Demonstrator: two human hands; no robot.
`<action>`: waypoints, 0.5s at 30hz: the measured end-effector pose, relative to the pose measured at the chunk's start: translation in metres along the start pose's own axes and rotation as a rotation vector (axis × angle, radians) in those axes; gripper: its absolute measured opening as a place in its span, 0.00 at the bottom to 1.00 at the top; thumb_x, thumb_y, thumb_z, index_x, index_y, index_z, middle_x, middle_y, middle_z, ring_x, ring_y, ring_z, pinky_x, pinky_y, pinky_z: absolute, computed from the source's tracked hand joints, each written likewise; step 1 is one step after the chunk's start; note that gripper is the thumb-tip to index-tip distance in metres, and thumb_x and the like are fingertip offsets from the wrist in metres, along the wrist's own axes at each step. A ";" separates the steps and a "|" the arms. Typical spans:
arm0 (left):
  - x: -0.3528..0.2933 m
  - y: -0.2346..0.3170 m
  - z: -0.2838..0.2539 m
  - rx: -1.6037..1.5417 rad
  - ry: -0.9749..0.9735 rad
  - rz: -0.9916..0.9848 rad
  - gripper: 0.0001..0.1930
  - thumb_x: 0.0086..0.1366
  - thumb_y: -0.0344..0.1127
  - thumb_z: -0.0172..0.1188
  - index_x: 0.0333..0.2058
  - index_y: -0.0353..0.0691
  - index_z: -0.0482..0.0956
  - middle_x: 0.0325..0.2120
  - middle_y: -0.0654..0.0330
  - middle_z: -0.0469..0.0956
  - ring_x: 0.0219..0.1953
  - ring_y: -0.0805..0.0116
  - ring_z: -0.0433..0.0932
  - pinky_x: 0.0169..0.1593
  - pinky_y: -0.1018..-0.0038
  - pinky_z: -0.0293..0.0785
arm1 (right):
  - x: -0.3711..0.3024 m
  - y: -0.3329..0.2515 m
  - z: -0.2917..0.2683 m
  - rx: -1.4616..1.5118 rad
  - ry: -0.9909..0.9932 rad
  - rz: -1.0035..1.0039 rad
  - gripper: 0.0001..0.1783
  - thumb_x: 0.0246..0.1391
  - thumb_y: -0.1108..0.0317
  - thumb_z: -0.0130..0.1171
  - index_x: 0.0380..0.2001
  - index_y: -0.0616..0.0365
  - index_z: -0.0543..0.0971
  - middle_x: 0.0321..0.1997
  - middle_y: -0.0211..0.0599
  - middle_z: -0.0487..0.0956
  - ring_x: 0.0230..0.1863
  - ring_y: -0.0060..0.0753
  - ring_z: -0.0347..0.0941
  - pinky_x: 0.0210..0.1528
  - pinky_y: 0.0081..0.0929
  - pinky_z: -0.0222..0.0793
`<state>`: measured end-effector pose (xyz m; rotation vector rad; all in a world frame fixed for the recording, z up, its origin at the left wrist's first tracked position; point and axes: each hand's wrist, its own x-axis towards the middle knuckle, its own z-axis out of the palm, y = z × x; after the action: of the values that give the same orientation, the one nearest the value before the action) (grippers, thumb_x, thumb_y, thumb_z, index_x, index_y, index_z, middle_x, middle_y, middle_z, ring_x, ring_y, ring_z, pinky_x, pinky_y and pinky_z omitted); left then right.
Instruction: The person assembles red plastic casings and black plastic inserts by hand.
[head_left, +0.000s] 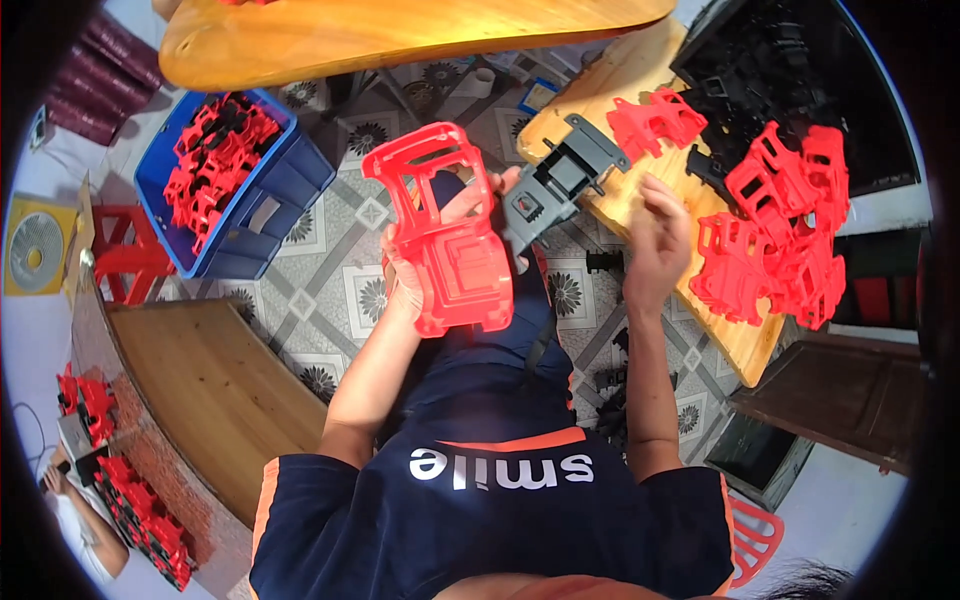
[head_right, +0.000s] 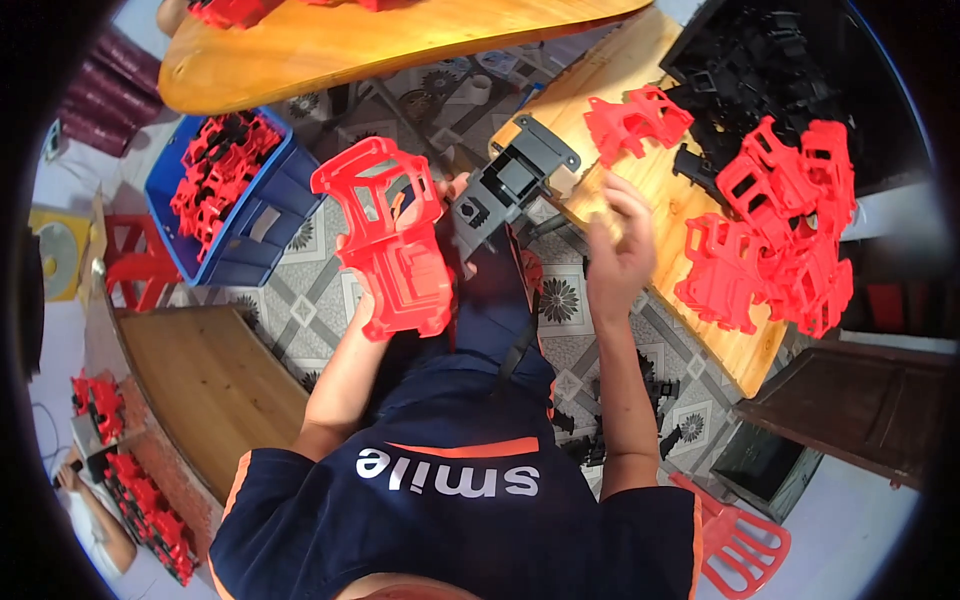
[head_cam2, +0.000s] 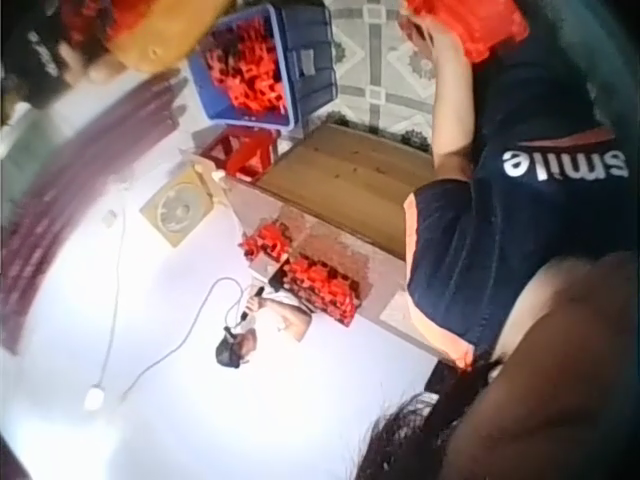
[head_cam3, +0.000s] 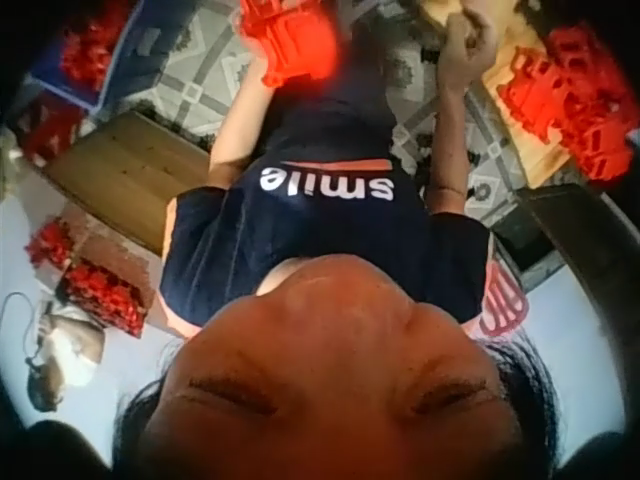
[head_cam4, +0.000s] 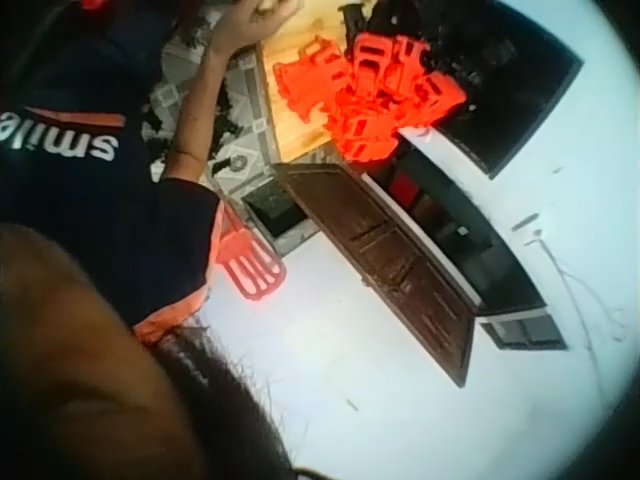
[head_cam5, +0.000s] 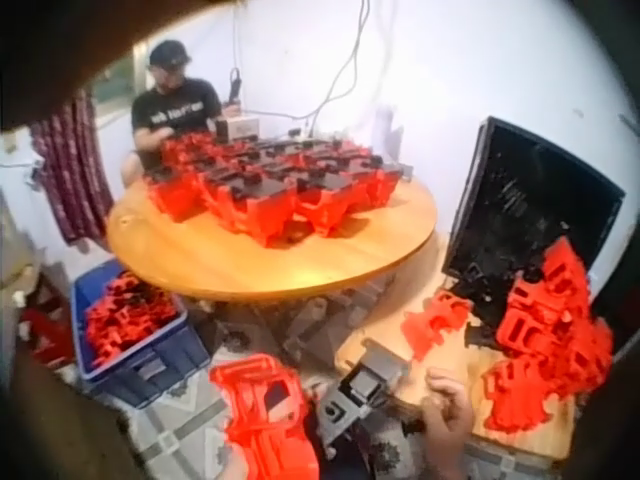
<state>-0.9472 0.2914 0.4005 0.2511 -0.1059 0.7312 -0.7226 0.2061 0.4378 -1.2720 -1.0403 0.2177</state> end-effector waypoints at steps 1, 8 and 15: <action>-0.003 0.005 -0.002 0.000 0.009 0.013 0.61 0.43 0.66 0.68 0.67 0.32 0.50 0.70 0.51 0.47 0.63 0.58 0.67 0.59 0.54 0.71 | -0.002 -0.005 0.003 -0.099 0.093 -0.119 0.14 0.51 0.81 0.58 0.43 0.65 0.75 0.49 0.43 0.75 0.53 0.34 0.70 0.58 0.30 0.64; -0.021 0.013 -0.009 0.282 0.144 -0.014 0.57 0.41 0.54 0.70 0.66 0.29 0.54 0.61 0.47 0.65 0.61 0.54 0.69 0.62 0.57 0.68 | -0.010 -0.021 0.067 -0.636 -0.549 -0.411 0.21 0.46 0.64 0.68 0.45 0.54 0.80 0.39 0.34 0.75 0.42 0.40 0.70 0.46 0.36 0.62; -0.025 0.029 -0.032 0.197 0.243 0.158 0.42 0.54 0.49 0.66 0.64 0.39 0.62 0.60 0.50 0.66 0.62 0.55 0.66 0.66 0.55 0.61 | 0.002 -0.037 0.045 -0.424 -0.322 -0.113 0.16 0.46 0.75 0.65 0.42 0.59 0.82 0.42 0.36 0.78 0.44 0.37 0.74 0.46 0.31 0.67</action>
<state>-0.9846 0.3042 0.3705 0.3423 0.1798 0.9250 -0.7688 0.2253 0.4675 -1.5855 -1.4857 0.1195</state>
